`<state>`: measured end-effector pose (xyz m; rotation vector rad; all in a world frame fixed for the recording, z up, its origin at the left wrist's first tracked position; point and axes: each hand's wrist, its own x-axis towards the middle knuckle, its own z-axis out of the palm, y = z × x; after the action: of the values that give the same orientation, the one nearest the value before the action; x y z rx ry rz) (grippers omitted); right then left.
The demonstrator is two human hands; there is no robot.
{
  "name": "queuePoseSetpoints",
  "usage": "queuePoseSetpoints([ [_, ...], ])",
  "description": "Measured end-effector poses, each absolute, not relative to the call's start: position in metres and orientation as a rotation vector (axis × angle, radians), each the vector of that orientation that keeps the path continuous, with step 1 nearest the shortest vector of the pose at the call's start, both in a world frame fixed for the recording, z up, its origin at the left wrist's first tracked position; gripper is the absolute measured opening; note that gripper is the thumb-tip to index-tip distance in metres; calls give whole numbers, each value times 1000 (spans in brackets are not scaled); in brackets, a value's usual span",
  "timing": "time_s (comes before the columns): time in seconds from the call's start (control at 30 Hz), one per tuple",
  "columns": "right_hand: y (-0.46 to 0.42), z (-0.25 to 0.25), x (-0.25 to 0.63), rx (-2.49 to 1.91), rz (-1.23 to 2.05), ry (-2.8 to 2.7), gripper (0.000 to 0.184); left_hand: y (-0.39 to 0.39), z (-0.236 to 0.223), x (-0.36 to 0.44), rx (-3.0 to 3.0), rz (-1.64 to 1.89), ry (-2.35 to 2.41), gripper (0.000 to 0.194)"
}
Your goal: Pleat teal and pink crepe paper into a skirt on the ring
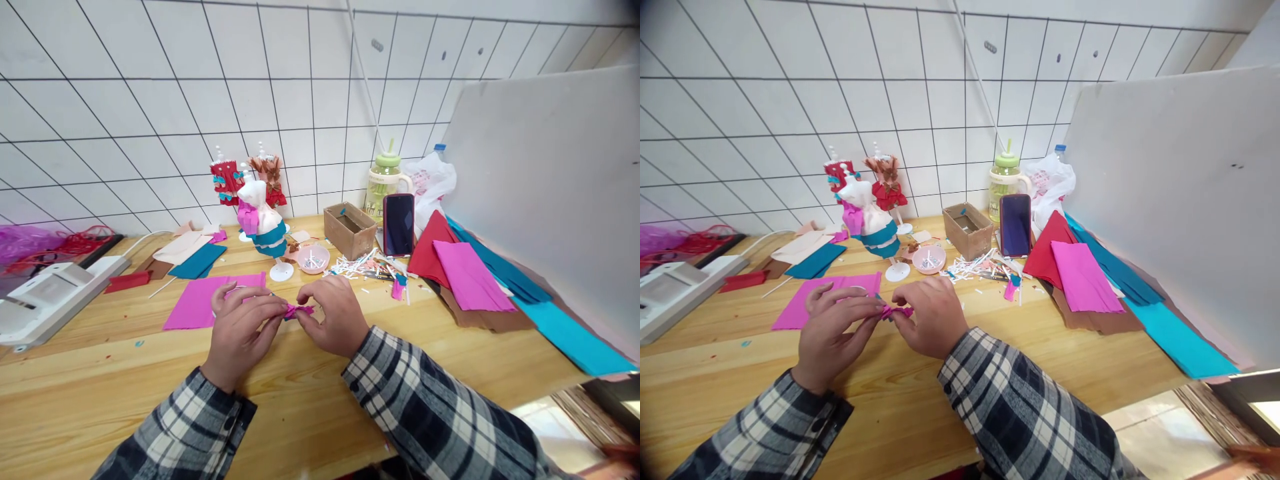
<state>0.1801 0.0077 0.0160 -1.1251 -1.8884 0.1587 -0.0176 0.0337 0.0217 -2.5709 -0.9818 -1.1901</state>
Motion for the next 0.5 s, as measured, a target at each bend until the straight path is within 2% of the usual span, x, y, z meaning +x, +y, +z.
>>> queuePoseSetpoints([
  [0.13, 8, 16, 179, -1069, 285, -1817, 7, 31, 21, -16, -2586, -1296, -1032, 28],
  [0.27, 14, 13, 176, -1076, 633, -1527, 9, 30, 24, -12, -2828, -1498, -1271, 70],
  [0.33, 20, 7, 174, -1090, 878, -1326, 14, 35, 24, -11, -2964, -1470, -1498, 79],
  [0.5, 35, -12, 176, -1319, 1323, -1079, 15, 52, 10, -12, -3117, -1074, -1894, 53],
])
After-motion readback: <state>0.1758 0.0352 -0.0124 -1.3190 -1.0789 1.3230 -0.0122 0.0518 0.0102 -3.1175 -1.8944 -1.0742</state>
